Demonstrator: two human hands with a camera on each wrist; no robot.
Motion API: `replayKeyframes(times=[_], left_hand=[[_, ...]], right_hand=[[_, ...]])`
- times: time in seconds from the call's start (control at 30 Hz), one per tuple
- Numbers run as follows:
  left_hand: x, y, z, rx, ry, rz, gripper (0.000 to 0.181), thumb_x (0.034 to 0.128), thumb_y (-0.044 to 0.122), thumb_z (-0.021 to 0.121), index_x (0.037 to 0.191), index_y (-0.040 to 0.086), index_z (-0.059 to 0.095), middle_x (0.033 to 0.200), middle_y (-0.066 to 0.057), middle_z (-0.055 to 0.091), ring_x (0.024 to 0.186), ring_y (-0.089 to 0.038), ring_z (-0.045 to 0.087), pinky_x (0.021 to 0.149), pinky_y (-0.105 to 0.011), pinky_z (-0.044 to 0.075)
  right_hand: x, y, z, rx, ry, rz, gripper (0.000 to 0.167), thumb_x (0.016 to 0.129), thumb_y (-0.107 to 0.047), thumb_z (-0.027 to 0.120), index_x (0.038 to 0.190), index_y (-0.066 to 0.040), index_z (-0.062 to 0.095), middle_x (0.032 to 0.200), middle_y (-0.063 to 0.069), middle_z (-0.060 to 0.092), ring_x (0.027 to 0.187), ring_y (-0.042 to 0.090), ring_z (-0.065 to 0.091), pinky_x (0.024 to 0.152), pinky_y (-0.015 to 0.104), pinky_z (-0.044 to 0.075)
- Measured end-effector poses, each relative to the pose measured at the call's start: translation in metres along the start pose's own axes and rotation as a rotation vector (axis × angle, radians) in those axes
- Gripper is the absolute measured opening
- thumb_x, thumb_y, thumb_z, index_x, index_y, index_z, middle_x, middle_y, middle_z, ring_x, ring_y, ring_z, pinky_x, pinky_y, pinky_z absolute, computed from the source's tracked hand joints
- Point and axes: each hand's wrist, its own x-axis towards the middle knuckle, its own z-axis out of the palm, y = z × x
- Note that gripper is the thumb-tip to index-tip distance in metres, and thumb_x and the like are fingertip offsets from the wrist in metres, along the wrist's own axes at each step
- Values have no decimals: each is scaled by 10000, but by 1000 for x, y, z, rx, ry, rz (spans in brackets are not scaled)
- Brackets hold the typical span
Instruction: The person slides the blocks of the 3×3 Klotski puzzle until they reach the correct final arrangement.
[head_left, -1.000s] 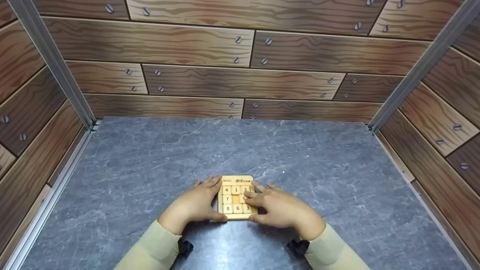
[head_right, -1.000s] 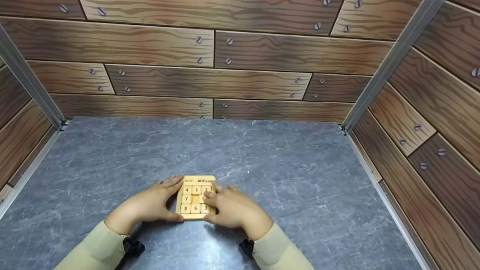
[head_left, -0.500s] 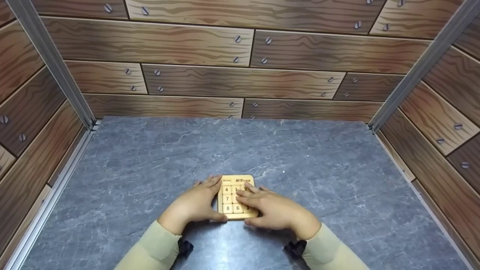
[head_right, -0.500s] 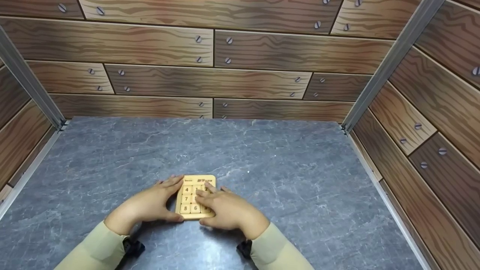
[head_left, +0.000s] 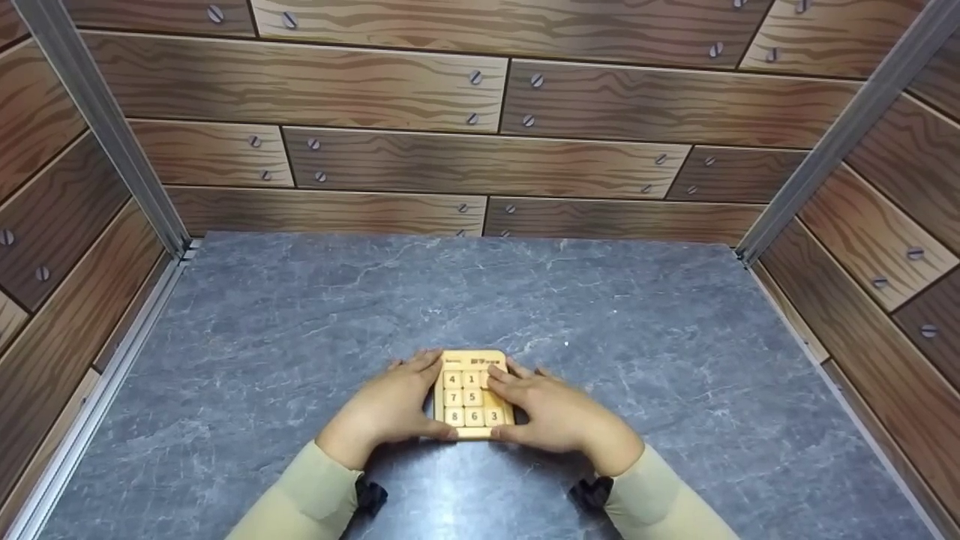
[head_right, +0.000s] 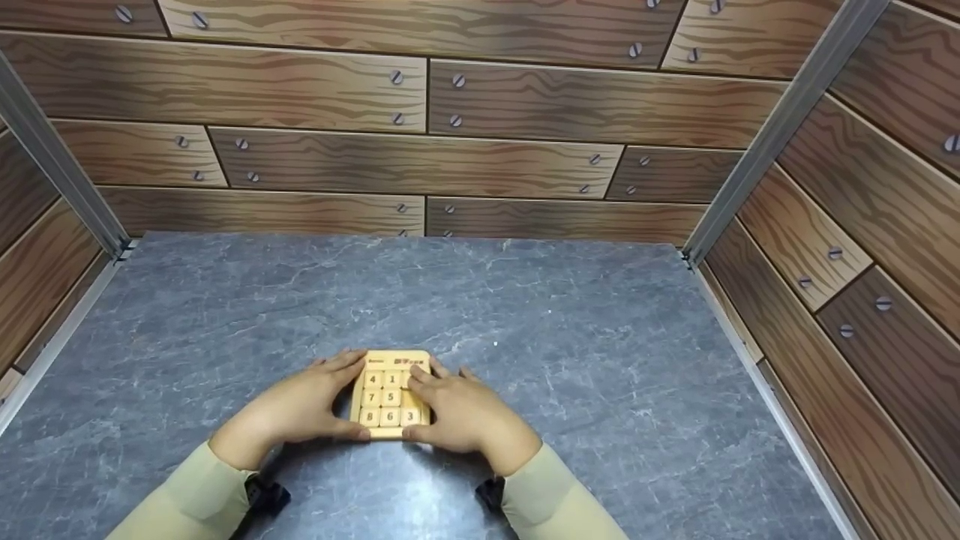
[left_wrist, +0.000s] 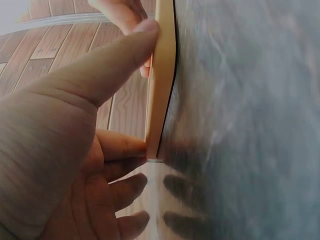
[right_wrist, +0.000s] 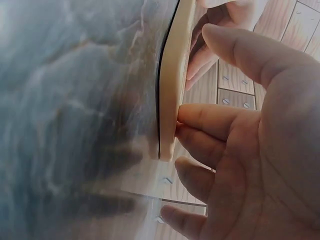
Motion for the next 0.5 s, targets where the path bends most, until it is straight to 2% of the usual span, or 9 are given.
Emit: replayKeyframes(times=[0.17,0.5], left_hand=[[-2,3,1,-3,6,-9,1218,823,573,981,1730,-1,406,1851,-164,361,1732,-395,348,1437,-657,250],[-1,1,1,8,11,-18,1215,817,585,981,1732,21,414,1853,-148,364,1728,-377,361,1436,-650,259]], right_hand=[[-3,-5,-3,-13,-35,13,879,1026,-638,724,1729,-174,473,1853,-38,346,1774,331,239,1445,692,161],[-15,-20,-9,-11,-63,21,822,995,-649,757,1652,-184,593,1791,-41,467,1744,328,336,1435,703,200]])
